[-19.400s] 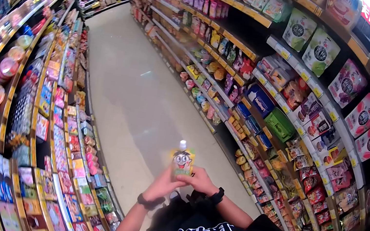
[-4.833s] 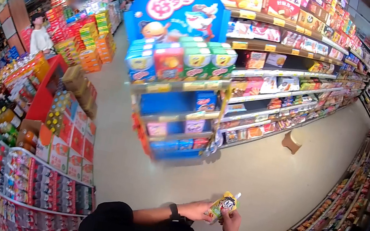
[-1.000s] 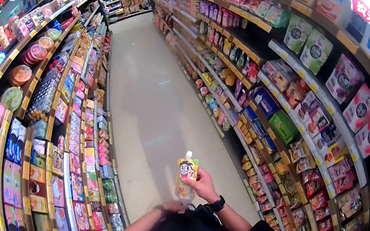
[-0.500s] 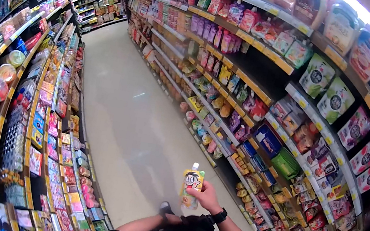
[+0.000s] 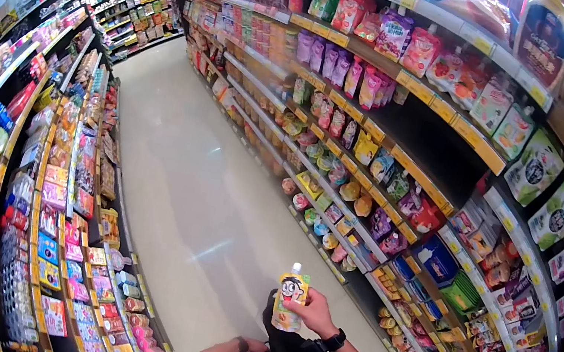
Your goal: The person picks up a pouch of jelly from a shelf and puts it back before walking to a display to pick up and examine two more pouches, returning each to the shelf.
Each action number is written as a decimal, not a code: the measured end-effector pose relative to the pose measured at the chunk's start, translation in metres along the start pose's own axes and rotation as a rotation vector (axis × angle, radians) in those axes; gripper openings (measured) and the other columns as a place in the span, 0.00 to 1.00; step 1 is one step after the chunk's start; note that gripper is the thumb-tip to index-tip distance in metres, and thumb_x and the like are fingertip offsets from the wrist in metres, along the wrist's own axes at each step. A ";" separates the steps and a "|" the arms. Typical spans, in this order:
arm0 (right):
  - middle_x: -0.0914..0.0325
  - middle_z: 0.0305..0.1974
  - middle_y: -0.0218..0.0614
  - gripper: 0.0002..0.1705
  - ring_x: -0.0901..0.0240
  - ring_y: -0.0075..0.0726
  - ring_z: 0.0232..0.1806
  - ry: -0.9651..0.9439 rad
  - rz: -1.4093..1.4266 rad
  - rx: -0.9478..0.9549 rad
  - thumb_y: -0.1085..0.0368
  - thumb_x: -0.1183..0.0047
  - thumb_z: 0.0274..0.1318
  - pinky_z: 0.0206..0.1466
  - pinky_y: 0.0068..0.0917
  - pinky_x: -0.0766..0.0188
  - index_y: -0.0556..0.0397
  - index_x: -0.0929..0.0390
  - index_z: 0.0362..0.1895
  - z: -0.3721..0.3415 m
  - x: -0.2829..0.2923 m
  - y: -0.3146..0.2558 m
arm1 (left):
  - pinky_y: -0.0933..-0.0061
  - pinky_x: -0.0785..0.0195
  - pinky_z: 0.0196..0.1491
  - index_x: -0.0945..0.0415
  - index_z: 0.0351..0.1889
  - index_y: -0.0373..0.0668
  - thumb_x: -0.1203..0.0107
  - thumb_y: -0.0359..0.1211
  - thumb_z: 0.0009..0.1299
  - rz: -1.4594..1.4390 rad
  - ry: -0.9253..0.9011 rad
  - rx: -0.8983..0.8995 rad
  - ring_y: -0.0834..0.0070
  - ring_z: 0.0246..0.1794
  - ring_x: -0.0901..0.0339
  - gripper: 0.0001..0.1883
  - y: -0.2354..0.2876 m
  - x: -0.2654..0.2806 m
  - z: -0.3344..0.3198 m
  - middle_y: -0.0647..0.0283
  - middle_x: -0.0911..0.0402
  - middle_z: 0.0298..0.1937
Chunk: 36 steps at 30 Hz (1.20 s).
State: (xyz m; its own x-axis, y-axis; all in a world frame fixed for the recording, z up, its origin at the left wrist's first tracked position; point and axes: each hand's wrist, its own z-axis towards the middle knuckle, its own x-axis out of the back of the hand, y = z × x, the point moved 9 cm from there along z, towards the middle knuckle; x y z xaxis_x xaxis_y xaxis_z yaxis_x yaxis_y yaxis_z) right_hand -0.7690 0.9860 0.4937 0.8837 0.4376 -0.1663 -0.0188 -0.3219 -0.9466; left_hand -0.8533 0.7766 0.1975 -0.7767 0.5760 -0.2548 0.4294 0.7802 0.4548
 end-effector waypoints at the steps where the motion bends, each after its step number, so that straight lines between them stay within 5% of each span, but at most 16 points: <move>1: 0.16 0.40 0.32 0.20 0.20 0.22 0.40 -0.006 -0.003 -0.006 0.63 0.29 0.53 0.46 0.25 0.22 0.59 0.20 0.47 0.017 0.001 -0.002 | 0.70 0.28 0.35 0.18 0.47 0.44 0.46 0.40 0.73 -0.007 0.038 -0.028 0.75 0.30 0.22 0.13 0.009 0.018 -0.001 0.65 0.16 0.35; 3: 0.16 0.40 0.31 0.20 0.20 0.22 0.40 -0.008 0.006 -0.009 0.63 0.29 0.54 0.46 0.25 0.22 0.59 0.20 0.47 0.059 0.001 -0.021 | 0.74 0.31 0.28 0.18 0.44 0.46 0.46 0.40 0.72 -0.221 -0.013 0.113 0.78 0.22 0.25 0.11 0.028 0.049 -0.019 0.68 0.18 0.30; 4: 0.17 0.39 0.29 0.20 0.22 0.20 0.39 0.000 0.017 0.027 0.63 0.30 0.54 0.44 0.23 0.23 0.59 0.21 0.47 0.077 0.001 -0.038 | 0.74 0.34 0.26 0.18 0.42 0.46 0.46 0.38 0.71 -0.209 0.204 -0.037 0.79 0.20 0.27 0.09 0.080 0.074 -0.052 0.68 0.18 0.31; 5: 0.17 0.41 0.31 0.21 0.21 0.21 0.40 0.000 -0.010 0.033 0.64 0.30 0.54 0.45 0.24 0.22 0.59 0.22 0.49 0.098 0.007 -0.045 | 0.74 0.34 0.27 0.17 0.42 0.46 0.45 0.38 0.70 -0.161 0.178 -0.049 0.80 0.23 0.26 0.09 0.136 0.080 -0.100 0.69 0.18 0.31; 7: 0.16 0.43 0.34 0.23 0.19 0.24 0.43 -0.006 -0.057 0.037 0.66 0.29 0.54 0.47 0.26 0.20 0.59 0.23 0.51 0.140 0.014 -0.047 | 0.75 0.32 0.30 0.16 0.41 0.47 0.45 0.38 0.70 -0.134 -0.026 0.140 0.80 0.27 0.24 0.10 0.137 0.102 -0.083 0.68 0.17 0.33; 10: 0.17 0.45 0.36 0.25 0.19 0.26 0.45 0.054 -0.074 0.093 0.68 0.29 0.53 0.48 0.26 0.20 0.59 0.29 0.51 0.190 0.032 -0.078 | 0.72 0.28 0.36 0.16 0.43 0.43 0.48 0.38 0.71 0.098 -0.160 0.078 0.74 0.32 0.21 0.13 0.156 0.152 -0.036 0.64 0.16 0.36; 13: 0.18 0.47 0.38 0.28 0.20 0.26 0.47 0.169 -0.015 0.145 0.68 0.29 0.53 0.49 0.27 0.21 0.59 0.33 0.52 0.228 0.060 -0.108 | 0.66 0.27 0.46 0.16 0.44 0.38 0.51 0.37 0.73 0.932 0.374 -0.332 0.67 0.39 0.18 0.16 0.276 0.225 -0.057 0.58 0.14 0.40; 15: 0.19 0.48 0.36 0.30 0.21 0.24 0.46 0.267 0.140 0.216 0.64 0.30 0.53 0.48 0.26 0.22 0.59 0.32 0.54 0.240 0.077 -0.138 | 0.55 0.29 0.56 0.20 0.53 0.36 0.47 0.45 0.71 1.012 0.454 -0.319 0.49 0.55 0.20 0.23 0.341 0.273 -0.061 0.45 0.17 0.53; 16: 0.21 0.52 0.38 0.33 0.21 0.26 0.49 0.270 0.142 0.212 0.66 0.30 0.53 0.52 0.28 0.22 0.60 0.35 0.58 0.246 0.088 -0.149 | 0.55 0.29 0.57 0.21 0.54 0.35 0.50 0.42 0.73 0.765 0.464 -0.502 0.50 0.57 0.20 0.22 0.383 0.286 -0.077 0.44 0.17 0.53; 19: 0.21 0.51 0.37 0.32 0.21 0.26 0.49 0.355 0.177 0.289 0.68 0.31 0.55 0.53 0.28 0.22 0.60 0.35 0.60 0.273 0.120 -0.178 | 0.60 0.31 0.56 0.25 0.60 0.33 0.58 0.38 0.79 0.344 0.473 -0.852 0.60 0.54 0.20 0.21 0.521 0.298 -0.180 0.50 0.17 0.52; 21: 0.21 0.51 0.36 0.32 0.22 0.26 0.50 0.422 0.117 0.314 0.69 0.34 0.58 0.54 0.27 0.24 0.59 0.35 0.63 0.286 0.137 -0.201 | 0.68 0.32 0.54 0.28 0.64 0.34 0.60 0.40 0.82 0.031 0.274 -0.945 0.71 0.49 0.24 0.23 0.570 0.305 -0.207 0.60 0.19 0.51; 25: 0.20 0.50 0.34 0.27 0.23 0.25 0.50 0.558 0.136 0.419 0.70 0.36 0.60 0.55 0.28 0.25 0.59 0.32 0.60 0.308 0.166 -0.250 | 0.71 0.33 0.54 0.33 0.67 0.35 0.50 0.38 0.80 0.112 0.104 -1.062 0.76 0.52 0.27 0.23 0.652 0.312 -0.220 0.63 0.22 0.53; 31: 0.20 0.51 0.36 0.25 0.23 0.26 0.51 0.737 -0.055 0.381 0.69 0.38 0.61 0.54 0.28 0.24 0.59 0.33 0.60 0.321 0.226 -0.306 | 0.70 0.29 0.48 0.35 0.67 0.38 0.35 0.35 0.68 0.557 0.268 -1.224 0.71 0.44 0.23 0.32 0.769 0.300 -0.237 0.57 0.19 0.51; 32: 0.20 0.51 0.37 0.25 0.22 0.26 0.50 0.740 -0.055 0.372 0.69 0.39 0.61 0.53 0.28 0.24 0.59 0.32 0.59 0.318 0.237 -0.313 | 0.66 0.28 0.49 0.33 0.65 0.40 0.35 0.35 0.66 0.515 0.237 -1.096 0.63 0.46 0.20 0.30 0.779 0.298 -0.227 0.51 0.19 0.49; 35: 0.18 0.50 0.38 0.22 0.21 0.27 0.50 0.766 -0.085 0.336 0.74 0.42 0.60 0.52 0.28 0.23 0.60 0.32 0.58 0.308 0.264 -0.343 | 0.58 0.28 0.49 0.34 0.65 0.40 0.37 0.37 0.68 0.708 0.277 -1.231 0.53 0.47 0.20 0.29 0.817 0.279 -0.212 0.47 0.19 0.48; 36: 0.18 0.49 0.39 0.22 0.21 0.27 0.50 0.785 -0.119 0.299 0.74 0.42 0.60 0.51 0.28 0.23 0.60 0.31 0.57 0.304 0.274 -0.353 | 0.51 0.28 0.48 0.38 0.65 0.35 0.38 0.37 0.70 0.771 0.278 -1.332 0.40 0.48 0.23 0.30 0.828 0.268 -0.217 0.40 0.22 0.50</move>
State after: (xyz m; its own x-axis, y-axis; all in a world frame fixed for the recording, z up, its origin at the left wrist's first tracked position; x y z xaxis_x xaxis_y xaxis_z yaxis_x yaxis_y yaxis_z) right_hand -0.6625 1.4749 0.6984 0.9539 -0.2909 0.0740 0.0692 -0.0267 -0.9972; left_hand -0.8058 1.5239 0.6910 -0.6917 0.5410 0.4784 0.1641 -0.5274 0.8336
